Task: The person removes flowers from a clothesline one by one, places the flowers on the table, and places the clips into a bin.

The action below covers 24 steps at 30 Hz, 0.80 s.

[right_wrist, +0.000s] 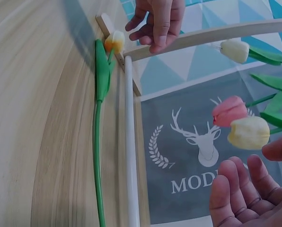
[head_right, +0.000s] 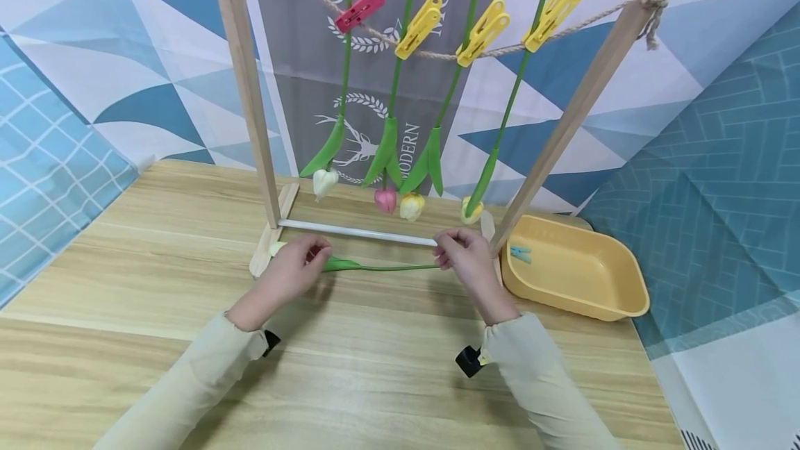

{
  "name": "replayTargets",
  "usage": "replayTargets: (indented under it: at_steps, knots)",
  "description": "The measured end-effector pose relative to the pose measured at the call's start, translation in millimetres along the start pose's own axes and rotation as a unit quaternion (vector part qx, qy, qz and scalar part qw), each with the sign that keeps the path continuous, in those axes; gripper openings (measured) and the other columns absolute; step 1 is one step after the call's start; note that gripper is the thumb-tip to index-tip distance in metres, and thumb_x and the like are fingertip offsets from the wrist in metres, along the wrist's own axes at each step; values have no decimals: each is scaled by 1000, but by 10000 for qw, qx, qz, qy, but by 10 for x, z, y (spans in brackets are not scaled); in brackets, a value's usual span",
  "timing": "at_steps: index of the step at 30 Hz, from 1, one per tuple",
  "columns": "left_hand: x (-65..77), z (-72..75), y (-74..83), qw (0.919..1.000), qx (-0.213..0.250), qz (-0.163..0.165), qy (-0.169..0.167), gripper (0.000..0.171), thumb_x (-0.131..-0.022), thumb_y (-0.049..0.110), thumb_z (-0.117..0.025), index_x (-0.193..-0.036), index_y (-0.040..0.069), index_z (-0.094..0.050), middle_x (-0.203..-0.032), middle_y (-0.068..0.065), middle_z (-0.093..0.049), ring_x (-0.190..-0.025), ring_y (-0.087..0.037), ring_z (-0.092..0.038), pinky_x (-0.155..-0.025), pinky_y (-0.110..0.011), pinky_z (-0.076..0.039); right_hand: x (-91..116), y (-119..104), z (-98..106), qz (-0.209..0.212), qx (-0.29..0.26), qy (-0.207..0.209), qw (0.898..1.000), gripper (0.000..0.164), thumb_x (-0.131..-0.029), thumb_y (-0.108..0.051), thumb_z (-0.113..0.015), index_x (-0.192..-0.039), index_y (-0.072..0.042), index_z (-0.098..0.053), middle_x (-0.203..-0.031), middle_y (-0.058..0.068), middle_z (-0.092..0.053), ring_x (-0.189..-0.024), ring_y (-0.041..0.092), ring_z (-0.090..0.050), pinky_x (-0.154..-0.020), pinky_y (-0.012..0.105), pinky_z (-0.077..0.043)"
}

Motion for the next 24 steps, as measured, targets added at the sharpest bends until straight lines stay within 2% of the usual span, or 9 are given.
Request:
replayTargets:
  at_steps: [4,9,15,24]
  knots:
    - [15,60,-28,10000,37,52,65,24,-95,19,-49,-104,2,-63,-91,-9,-62,-82,-19,-56,-73,-34,-48,-6,-24,-49,42,13,-43,10000,30,-95,-18,-50,-109,8,-55,-81,2,-61,-69,9,-60,-69,24,-53]
    - [34,140,-48,9997,200,156,54,24,-95,19,-47,-104,2,-63,-90,-9,-62,-78,-19,-55,-71,-33,-46,-2,-60,-98,99,-107,-83,9999,24,-95,-17,-51,-104,4,-57,-77,-1,-61,-67,9,-60,-68,25,-53]
    - [40,236,-73,9991,264,312,120,24,-96,22,-47,-105,5,-61,-92,-8,-59,-81,-19,-54,-73,-32,-44,3,-96,-139,130,-119,-98,9998,23,-94,-18,-53,-101,2,-58,-75,-4,-62,-66,9,-60,-66,25,-53]
    - [42,383,-38,9979,489,265,322,24,-96,21,-48,-105,3,-60,-91,-9,-59,-83,-21,-54,-73,-31,-43,13,-196,-190,57,111,-137,9998,28,-93,-24,-55,-105,1,-58,-84,4,-64,-70,10,-61,-70,25,-53]
Point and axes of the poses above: each hand's wrist, its own x-axis away from the middle knuckle, its own z-axis out of the back of the hand, y = z × x, the point moved 8 cm from there along -x, towards the middle knuckle
